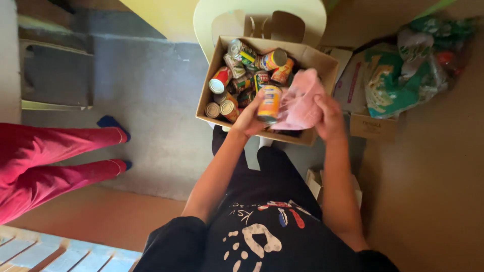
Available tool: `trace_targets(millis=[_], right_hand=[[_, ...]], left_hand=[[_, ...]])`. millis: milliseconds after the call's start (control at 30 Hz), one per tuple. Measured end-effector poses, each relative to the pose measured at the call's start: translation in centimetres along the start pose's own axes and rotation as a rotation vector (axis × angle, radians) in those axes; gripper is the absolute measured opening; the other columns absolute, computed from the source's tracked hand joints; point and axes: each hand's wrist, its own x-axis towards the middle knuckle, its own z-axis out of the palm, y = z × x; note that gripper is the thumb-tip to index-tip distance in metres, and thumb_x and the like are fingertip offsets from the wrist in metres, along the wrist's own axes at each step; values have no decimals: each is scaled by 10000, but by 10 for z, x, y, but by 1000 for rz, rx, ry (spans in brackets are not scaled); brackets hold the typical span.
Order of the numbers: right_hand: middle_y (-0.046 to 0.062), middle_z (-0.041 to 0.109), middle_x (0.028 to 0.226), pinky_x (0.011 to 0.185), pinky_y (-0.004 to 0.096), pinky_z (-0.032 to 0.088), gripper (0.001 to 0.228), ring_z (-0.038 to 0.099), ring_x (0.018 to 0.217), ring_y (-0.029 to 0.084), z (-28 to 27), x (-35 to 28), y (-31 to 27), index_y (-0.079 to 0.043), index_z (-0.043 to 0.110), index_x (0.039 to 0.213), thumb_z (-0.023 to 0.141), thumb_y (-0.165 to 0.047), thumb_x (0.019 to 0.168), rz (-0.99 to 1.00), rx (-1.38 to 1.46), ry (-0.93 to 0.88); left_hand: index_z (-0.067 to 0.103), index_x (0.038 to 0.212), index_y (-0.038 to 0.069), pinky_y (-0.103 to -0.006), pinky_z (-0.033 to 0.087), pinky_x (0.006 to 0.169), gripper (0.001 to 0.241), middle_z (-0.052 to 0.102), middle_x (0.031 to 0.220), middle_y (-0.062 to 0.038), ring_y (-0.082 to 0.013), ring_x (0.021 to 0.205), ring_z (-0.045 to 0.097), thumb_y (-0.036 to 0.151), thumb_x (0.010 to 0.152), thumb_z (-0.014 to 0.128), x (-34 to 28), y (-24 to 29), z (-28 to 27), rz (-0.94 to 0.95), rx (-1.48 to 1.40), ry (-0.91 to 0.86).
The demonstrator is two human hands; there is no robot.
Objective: Cleaning and organizing canned goods onto a shelf in a small grocery store.
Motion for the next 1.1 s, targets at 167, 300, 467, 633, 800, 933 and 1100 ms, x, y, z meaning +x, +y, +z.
trace_targets(millis=[167, 300, 467, 633, 800, 933, 1100], right_hand=[[139, 595, 1286, 915, 358, 445, 687, 520, 1088, 270, 120, -59, -88, 45, 515, 1521, 772, -121, 906, -433, -510, -332], [288, 479, 1502, 1017, 353, 530, 789, 568, 1315, 391, 165, -89, -102, -22, 524, 1431, 861, -81, 720, -800, -1196, -387], [160, 705, 1205, 928, 326, 547, 461, 701, 1095, 274, 132, -94, -89, 6, 682, 1223, 806, -22, 780, -824, -1116, -33], [72, 795, 1056, 765, 292, 563, 107, 761, 878, 162, 85, -85, -98, -14, 739, 836, 674, 59, 793, -842, -1006, -55], [109, 725, 1147, 827, 349, 594, 346, 720, 960, 198, 122, -98, -145, -24, 671, 1193, 806, -151, 900, -480, -455, 31], [245, 597, 1361, 1020, 443, 473, 926, 563, 1239, 381, 187, -114, -152, 56, 525, 1401, 916, -244, 617, -909, -1134, -342], [182, 661, 1295, 962, 349, 537, 502, 660, 1168, 291, 170, -100, -120, -1, 671, 1287, 774, -32, 796, -885, -1004, -180]], left_hand=[[352, 1549, 170, -543, 498, 1056, 569, 546, 1429, -183, -353, 1274, 582, 439, 1060, 464, 7, -2, 62, 4, -67, -106], [281, 1560, 47, -560, 427, 1201, 432, 525, 1543, -154, -337, 1420, 535, 259, 1206, 411, 26, -14, 54, 2, -157, -216], [202, 1641, 301, -557, 429, 1112, 627, 539, 1471, -92, -307, 1334, 540, 269, 1062, 440, 15, 0, 124, 58, 24, -199], [191, 1722, 222, -501, 451, 1195, 769, 588, 1462, -161, -320, 1326, 594, 127, 1054, 560, 13, 23, 128, 83, 101, -312], [382, 1535, 170, -464, 548, 1014, 650, 662, 1252, -98, -240, 1149, 656, 133, 967, 698, 9, 19, 130, 121, 370, -112], [492, 1516, 58, -454, 538, 1053, 482, 649, 1321, -120, -263, 1208, 633, 221, 1098, 669, 18, 1, 119, 27, 105, -162], [443, 1474, 83, -544, 518, 993, 569, 571, 1396, -155, -307, 1259, 587, 484, 1074, 494, -1, 22, 160, -7, -4, -251]])
